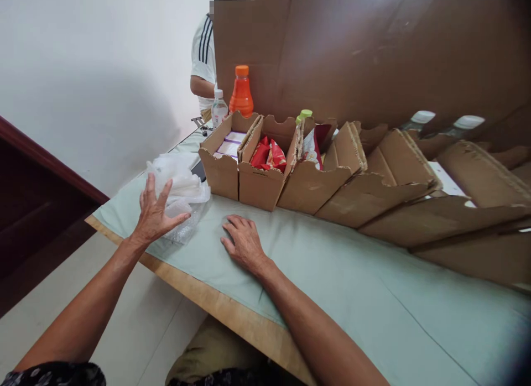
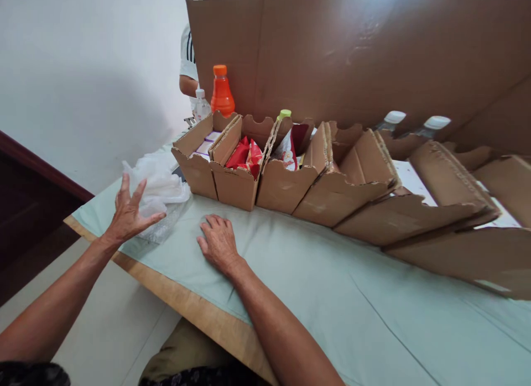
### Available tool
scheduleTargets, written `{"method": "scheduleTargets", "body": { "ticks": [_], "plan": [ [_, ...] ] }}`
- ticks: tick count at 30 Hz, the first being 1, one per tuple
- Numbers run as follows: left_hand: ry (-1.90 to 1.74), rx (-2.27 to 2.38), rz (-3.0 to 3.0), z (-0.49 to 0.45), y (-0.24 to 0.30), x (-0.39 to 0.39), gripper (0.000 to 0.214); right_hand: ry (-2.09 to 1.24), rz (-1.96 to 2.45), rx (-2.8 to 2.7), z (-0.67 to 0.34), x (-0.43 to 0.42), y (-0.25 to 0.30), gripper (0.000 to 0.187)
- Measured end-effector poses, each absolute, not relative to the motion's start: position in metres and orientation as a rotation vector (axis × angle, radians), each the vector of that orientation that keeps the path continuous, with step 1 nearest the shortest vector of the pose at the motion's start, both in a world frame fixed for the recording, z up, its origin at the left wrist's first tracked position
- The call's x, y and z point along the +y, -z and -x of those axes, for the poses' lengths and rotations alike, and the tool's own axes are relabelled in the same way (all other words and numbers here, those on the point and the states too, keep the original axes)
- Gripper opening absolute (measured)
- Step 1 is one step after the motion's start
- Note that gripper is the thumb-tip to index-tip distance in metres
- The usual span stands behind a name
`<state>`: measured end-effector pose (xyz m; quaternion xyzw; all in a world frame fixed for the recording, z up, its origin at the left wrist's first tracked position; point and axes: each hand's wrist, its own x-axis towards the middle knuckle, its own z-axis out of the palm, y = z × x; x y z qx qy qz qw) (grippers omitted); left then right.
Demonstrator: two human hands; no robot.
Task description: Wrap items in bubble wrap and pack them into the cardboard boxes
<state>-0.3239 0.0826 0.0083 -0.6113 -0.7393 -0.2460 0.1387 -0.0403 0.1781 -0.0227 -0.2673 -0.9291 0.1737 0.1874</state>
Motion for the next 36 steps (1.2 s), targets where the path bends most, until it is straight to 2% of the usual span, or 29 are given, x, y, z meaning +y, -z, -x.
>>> {"method": "scheduleTargets", "body": {
  "ticks": [4, 10, 13, 21, 23, 27, 36],
  "plan": [
    [0.751, -2.085, 1.791, 0.321, 0.001, 0.077, 0.113, -0.487, 0.756, -2.611, 0.040, 0.178, 0.022, 0.028],
    [0.534, -2.313, 1.866, 0.310, 0.018, 0.078, 0.072, -0.490, 0.751, -2.608, 0.040, 0.178, 0.022, 0.027],
    [0.495, -2.342, 1.884, 0.307, 0.024, 0.078, 0.075, -0.482, 0.745, -2.605, 0.039, 0.178, 0.021, 0.027],
    [0.638, -2.070, 1.835, 0.298, 0.011, 0.063, 0.082, -0.488, 0.747, -2.593, 0.041, 0.180, 0.024, 0.028],
    [0.630, -2.086, 1.804, 0.298, 0.010, 0.067, 0.074, -0.496, 0.747, -2.593, 0.041, 0.180, 0.024, 0.028],
    [0.655, -2.121, 1.824, 0.313, 0.008, 0.087, 0.046, -0.502, 0.752, -2.598, 0.041, 0.180, 0.024, 0.029],
    [0.959, -2.009, 1.719, 0.351, -0.014, 0.106, 0.040, -0.515, 0.758, -2.611, 0.042, 0.180, 0.024, 0.031]
  ]
}}
